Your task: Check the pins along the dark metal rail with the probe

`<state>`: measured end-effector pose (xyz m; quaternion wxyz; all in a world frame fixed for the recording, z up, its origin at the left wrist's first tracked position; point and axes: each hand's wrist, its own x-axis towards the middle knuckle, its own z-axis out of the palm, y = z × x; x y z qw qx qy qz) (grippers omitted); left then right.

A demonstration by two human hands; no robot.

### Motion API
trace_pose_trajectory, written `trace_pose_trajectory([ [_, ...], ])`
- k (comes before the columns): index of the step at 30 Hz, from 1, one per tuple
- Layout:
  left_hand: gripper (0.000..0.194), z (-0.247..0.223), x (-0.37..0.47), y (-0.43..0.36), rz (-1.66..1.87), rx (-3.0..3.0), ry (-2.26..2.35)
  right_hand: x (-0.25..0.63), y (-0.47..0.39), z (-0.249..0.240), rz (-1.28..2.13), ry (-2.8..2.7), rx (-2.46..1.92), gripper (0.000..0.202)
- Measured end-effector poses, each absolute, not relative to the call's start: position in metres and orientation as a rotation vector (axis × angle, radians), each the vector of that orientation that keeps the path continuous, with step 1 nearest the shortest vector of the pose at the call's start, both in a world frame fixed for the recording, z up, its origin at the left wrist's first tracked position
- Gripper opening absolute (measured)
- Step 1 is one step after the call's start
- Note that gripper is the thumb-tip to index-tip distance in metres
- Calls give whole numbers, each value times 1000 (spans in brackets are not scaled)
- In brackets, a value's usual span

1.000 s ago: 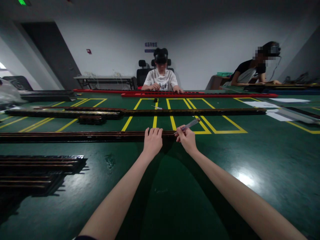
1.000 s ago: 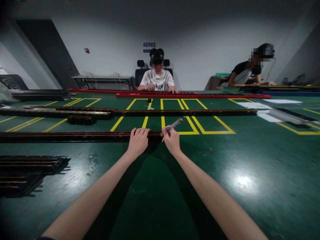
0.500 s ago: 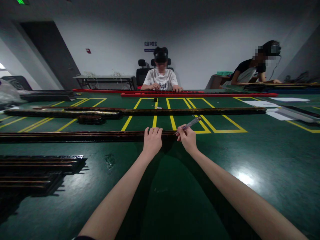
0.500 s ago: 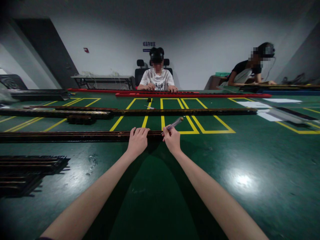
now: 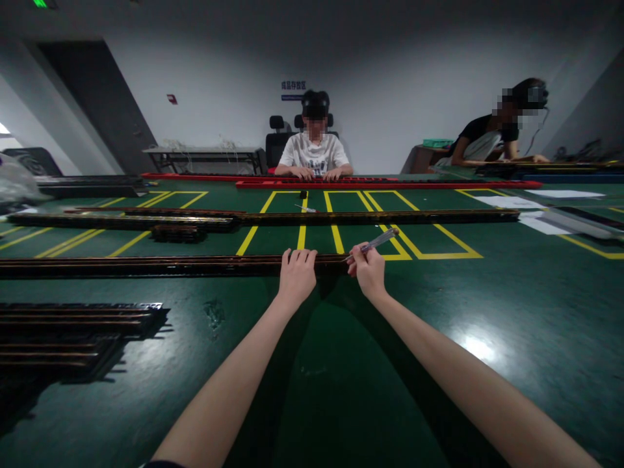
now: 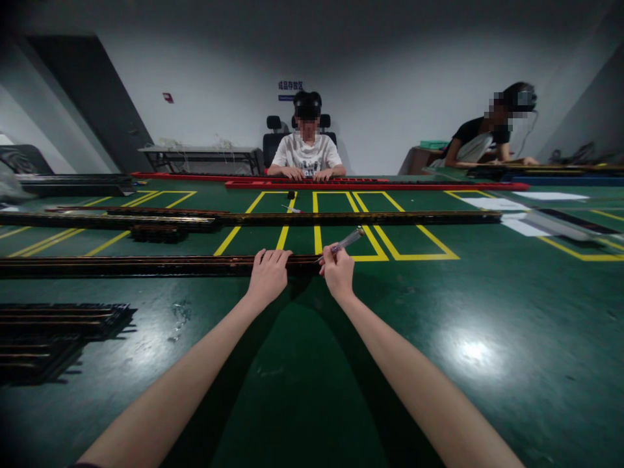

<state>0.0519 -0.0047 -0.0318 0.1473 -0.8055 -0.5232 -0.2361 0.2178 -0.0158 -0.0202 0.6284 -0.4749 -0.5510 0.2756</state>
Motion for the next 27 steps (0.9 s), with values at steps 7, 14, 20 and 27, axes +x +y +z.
trace_pose_trajectory([
  [7, 42, -30, 53, -6, -658, -2318, -1507, 217, -16, -21, 595, -1233, -1090, 41],
  [14, 42, -32, 53, -5, -643, -2296, -1498, 218, -12, -24, 611, -1235, -1103, 35],
  [20, 41, -31, 53, -5, -645, -2296, -1506, 218, -13, -22, 634, -1257, -1105, 34],
  [27, 41, -30, 54, -5, -662, -2282, -1554, 217, -15, -21, 676, -1327, -1072, 37],
])
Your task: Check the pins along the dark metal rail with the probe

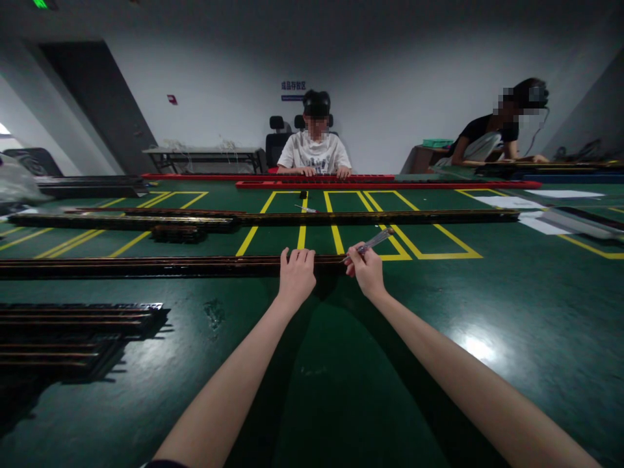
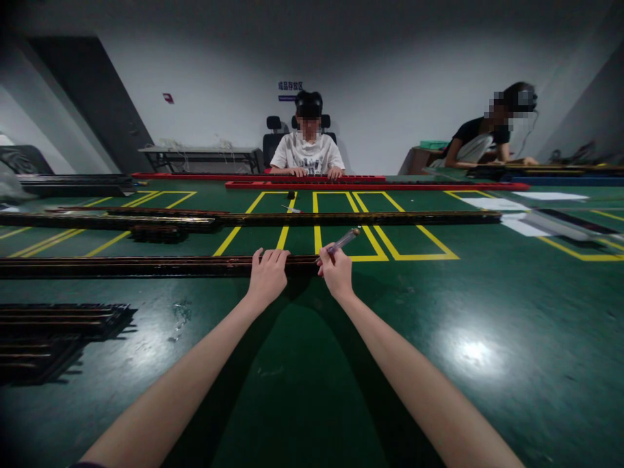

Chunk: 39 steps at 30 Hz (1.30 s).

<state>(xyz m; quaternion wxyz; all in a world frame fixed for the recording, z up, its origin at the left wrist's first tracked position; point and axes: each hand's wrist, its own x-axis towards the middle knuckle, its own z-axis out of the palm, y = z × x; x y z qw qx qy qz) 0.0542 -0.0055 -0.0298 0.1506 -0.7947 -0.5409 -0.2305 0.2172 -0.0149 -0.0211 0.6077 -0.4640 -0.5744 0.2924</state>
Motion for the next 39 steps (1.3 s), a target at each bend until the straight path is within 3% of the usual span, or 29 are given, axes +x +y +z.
trace_pose_trajectory([
  [39, 36, -28, 55, -6, -667, -2328, -1581, 218, -15, -21, 635, -1282, -1088, 38],
])
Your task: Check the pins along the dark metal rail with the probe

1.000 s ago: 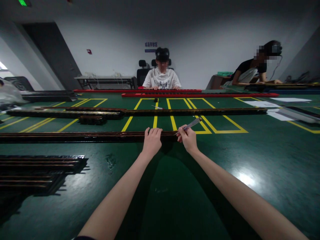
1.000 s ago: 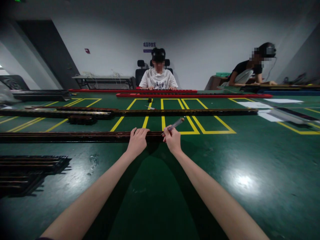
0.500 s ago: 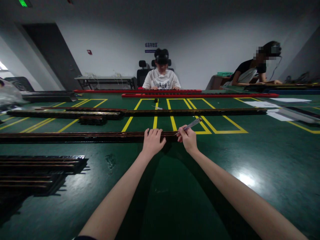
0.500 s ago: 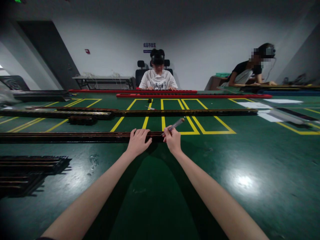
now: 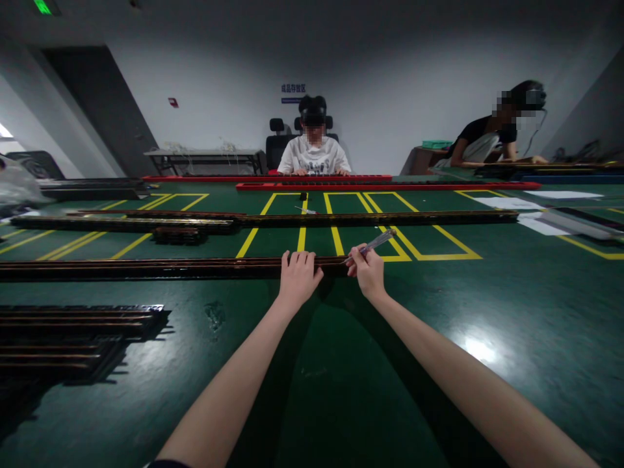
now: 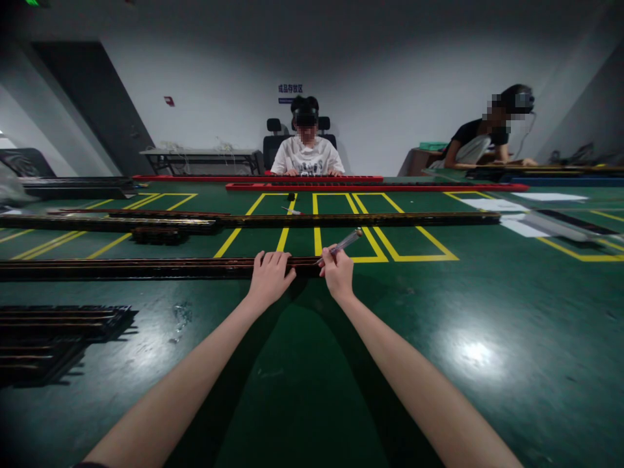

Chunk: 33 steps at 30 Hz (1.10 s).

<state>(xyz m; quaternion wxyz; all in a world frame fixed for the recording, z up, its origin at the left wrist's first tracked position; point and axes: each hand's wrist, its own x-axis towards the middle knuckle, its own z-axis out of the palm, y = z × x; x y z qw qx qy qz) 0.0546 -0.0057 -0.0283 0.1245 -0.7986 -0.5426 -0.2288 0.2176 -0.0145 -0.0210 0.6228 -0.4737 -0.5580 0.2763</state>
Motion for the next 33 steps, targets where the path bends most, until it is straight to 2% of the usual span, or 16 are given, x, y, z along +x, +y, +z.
trace_pose_trajectory([
  [33, 38, -30, 49, -3, -683, -2376, -1555, 217, -15, -20, 636, -1304, -1100, 48],
])
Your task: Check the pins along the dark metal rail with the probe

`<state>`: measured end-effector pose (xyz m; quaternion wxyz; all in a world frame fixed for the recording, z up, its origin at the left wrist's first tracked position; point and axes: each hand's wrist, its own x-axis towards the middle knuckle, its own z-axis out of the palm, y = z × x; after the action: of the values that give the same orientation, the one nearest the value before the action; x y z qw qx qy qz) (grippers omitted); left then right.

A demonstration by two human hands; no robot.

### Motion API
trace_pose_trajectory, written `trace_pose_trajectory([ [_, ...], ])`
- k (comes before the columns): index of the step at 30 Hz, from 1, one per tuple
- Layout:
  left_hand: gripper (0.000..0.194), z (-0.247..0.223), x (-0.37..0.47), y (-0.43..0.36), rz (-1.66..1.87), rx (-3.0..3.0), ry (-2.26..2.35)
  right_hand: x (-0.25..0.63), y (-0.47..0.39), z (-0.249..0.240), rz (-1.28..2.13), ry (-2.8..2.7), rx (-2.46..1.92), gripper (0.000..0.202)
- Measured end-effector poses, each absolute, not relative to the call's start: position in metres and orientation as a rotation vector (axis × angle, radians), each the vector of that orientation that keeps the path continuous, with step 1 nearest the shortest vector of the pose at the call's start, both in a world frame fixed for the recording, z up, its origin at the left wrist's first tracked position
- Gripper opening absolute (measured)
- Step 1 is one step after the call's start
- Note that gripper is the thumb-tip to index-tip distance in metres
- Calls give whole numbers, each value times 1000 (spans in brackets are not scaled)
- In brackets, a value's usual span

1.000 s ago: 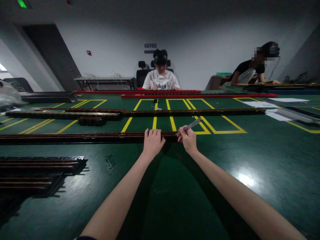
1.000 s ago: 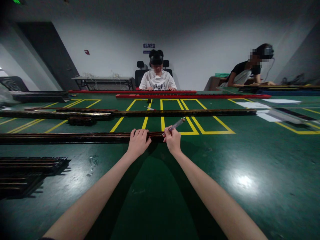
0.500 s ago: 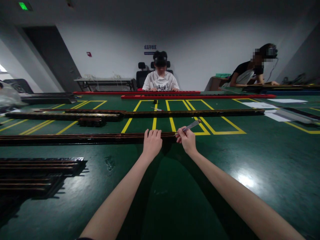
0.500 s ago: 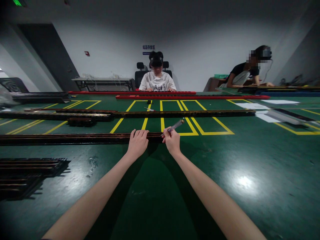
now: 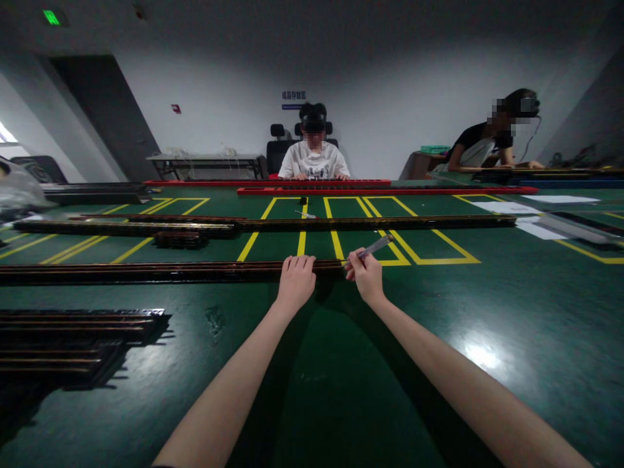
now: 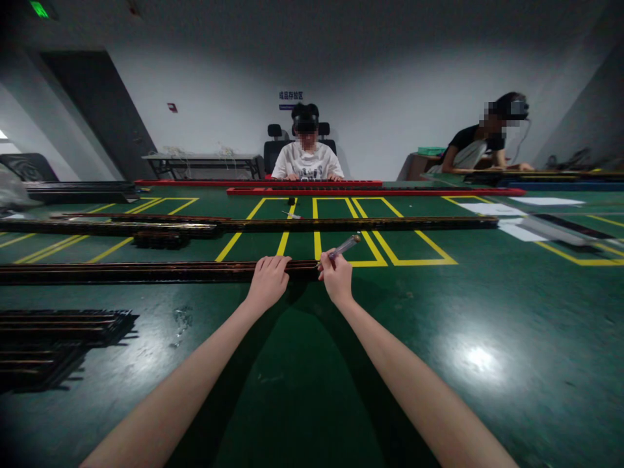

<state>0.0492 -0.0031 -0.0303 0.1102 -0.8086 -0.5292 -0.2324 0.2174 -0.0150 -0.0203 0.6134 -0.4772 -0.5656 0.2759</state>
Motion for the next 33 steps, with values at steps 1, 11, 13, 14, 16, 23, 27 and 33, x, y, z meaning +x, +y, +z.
trace_pose_trajectory([
  [1, 38, -30, 49, -3, -680, -2375, -1557, 217, -15, -20, 634, -1307, -1102, 48],
  [11, 39, -28, 49, -4, -703, -2409, -1576, 217, -16, -18, 641, -1291, -1095, 48],
  [13, 39, -28, 49, -5, -710, -2413, -1577, 217, -16, -18, 647, -1267, -1085, 48],
  [14, 39, -28, 49, -5, -709, -2414, -1579, 217, -16, -18, 649, -1258, -1083, 47],
  [16, 39, -28, 49, -5, -695, -2416, -1586, 217, -16, -19, 645, -1247, -1084, 46],
  [23, 39, -27, 49, -5, -664, -2414, -1592, 218, -16, -19, 614, -1208, -1080, 42],
  [27, 38, -27, 48, -5, -666, -2409, -1582, 219, -15, -21, 594, -1197, -1074, 43],
  [33, 38, -29, 48, -4, -669, -2390, -1566, 219, -12, -25, 572, -1190, -1089, 44],
])
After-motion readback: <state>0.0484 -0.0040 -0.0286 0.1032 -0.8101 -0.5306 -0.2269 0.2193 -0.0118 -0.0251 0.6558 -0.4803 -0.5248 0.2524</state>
